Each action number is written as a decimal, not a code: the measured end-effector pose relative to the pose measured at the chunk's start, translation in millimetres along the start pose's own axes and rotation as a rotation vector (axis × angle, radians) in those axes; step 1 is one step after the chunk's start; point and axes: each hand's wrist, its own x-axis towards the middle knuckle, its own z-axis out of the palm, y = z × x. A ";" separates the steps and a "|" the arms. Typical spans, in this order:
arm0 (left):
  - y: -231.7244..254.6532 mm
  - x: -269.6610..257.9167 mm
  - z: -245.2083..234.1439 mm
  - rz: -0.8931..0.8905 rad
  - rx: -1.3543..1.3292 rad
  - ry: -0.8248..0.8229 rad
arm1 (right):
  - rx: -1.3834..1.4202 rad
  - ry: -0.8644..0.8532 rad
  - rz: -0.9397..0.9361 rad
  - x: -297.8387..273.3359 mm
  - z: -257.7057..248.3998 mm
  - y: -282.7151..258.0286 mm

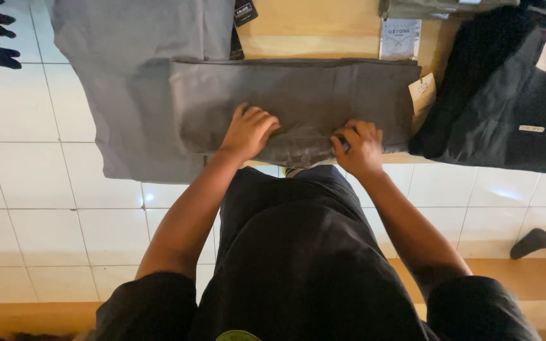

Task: Folding a pair of pants on a wooden display table in a clothing store.

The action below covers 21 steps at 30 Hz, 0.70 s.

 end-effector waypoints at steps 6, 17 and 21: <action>9.4 5.7 -32.0 0.071 0.010 -0.160 | 0.135 -0.084 0.190 12.1 -0.2 -50.3; 18.9 15.2 -30.2 -0.144 -0.087 -0.164 | 0.432 -0.024 0.352 18.4 -17.2 -84.9; 21.7 12.1 -30.5 -0.113 -0.068 -0.137 | 1.139 -0.441 1.066 33.8 -40.3 -109.0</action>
